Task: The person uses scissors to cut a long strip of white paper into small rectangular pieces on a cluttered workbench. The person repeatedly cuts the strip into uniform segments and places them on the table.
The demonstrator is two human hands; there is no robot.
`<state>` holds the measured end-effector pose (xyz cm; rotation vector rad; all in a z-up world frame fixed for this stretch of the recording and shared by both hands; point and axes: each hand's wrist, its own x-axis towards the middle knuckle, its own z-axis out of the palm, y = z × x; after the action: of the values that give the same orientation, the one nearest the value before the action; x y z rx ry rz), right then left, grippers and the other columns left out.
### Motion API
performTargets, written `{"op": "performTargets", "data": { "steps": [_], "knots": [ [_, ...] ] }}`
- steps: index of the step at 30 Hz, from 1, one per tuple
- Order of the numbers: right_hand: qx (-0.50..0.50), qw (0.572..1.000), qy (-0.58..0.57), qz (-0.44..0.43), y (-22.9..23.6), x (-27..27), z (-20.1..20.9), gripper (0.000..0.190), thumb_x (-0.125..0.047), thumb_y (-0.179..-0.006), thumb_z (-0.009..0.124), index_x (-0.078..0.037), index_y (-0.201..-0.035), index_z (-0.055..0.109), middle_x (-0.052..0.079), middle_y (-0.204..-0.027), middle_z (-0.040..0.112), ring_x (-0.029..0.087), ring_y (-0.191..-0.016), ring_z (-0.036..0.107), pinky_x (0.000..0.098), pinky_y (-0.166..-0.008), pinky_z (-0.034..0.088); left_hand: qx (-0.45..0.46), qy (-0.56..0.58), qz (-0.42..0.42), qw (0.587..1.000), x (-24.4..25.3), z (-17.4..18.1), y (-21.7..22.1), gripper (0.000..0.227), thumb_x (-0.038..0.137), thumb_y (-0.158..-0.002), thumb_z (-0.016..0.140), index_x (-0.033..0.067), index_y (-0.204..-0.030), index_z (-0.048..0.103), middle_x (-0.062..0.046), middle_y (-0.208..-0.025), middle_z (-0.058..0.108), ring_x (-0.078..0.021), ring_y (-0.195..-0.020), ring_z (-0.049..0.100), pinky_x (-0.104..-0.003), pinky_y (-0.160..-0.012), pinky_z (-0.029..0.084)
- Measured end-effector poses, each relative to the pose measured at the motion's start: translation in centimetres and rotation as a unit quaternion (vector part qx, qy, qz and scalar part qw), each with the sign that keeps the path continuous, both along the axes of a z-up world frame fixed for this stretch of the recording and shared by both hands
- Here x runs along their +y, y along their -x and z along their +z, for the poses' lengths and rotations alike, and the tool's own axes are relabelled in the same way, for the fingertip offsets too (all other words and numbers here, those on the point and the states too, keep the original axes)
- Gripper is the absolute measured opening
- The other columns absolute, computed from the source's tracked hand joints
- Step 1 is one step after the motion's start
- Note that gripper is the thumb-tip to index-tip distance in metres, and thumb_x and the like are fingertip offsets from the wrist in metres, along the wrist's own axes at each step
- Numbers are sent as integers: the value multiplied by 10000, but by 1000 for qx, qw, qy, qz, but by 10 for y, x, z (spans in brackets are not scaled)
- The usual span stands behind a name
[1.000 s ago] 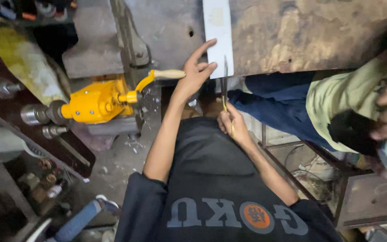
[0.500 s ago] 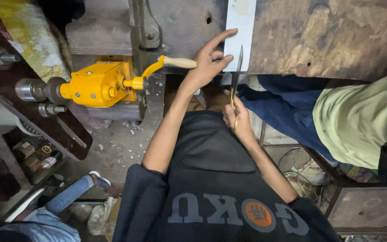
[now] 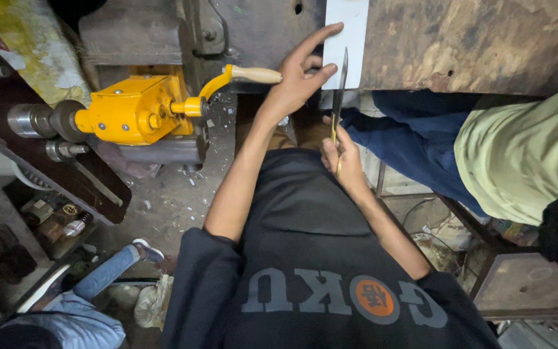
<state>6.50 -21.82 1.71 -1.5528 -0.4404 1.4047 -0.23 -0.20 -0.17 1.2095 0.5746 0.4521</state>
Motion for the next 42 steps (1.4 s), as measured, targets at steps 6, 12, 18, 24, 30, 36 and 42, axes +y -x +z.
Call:
{"op": "performTargets", "data": {
  "steps": [6,12,18,24,30,36,42],
  "knots": [
    [5,1000,-7,-9,2,0,-1,536,-225,-1095,553,-48,-1575,392,-50,-710,444,48,-577,412,215,-536,371,-6,-27,-8,1000,1,-2,3,634,-28,-1051,687,184,-1595,441,50,-1628,482,-89,-1094,724,-304,-984,617],
    [10,1000,-21,-10,2,-1,-1,541,-267,-1106,534,-52,-1581,385,-52,-700,433,49,-585,415,215,-535,365,1,-14,-12,1000,1,4,4,636,-40,-1056,682,192,-1599,444,42,-1643,465,-103,-1116,731,-317,-1020,617],
    [21,999,-46,-11,-4,-9,0,653,-395,-1090,549,-44,-1605,356,-38,-754,456,59,-639,427,218,-574,368,-4,14,1,1000,0,6,3,646,-59,-1055,645,179,-1607,407,19,-1655,451,-90,-1074,741,-280,-914,636],
    [-11,999,-48,6,-6,-12,-5,678,-428,-1087,547,-40,-1606,351,-37,-743,465,62,-625,433,220,-575,384,-9,14,23,1000,-8,-12,3,666,-77,-1051,639,135,-1624,375,-5,-1647,449,-37,-908,654,-221,-769,567],
    [13,999,-35,-13,-5,-7,-4,625,-344,-1107,556,-39,-1611,345,-38,-754,462,60,-632,436,221,-581,386,-19,53,45,997,-18,-37,2,659,-12,-1075,693,98,-1617,335,-67,-1434,624,-61,-872,679,-252,-735,554],
    [-10,999,-34,-7,-3,-5,-3,592,-306,-1124,541,-42,-1614,343,-51,-723,452,49,-607,429,216,-575,384,35,33,29,998,-21,-38,4,663,84,-1076,710,94,-1617,326,-29,-834,720,-45,-707,600,-247,-612,447],
    [-24,999,-34,-12,-1,-7,-12,585,-304,-1121,550,-46,-1611,361,-46,-709,435,55,-583,415,222,-563,381,44,41,20,998,-19,-41,5,656,125,-1082,726,82,-1610,339,-34,-799,709,-42,-694,556,-251,-603,418]
  ]
}}
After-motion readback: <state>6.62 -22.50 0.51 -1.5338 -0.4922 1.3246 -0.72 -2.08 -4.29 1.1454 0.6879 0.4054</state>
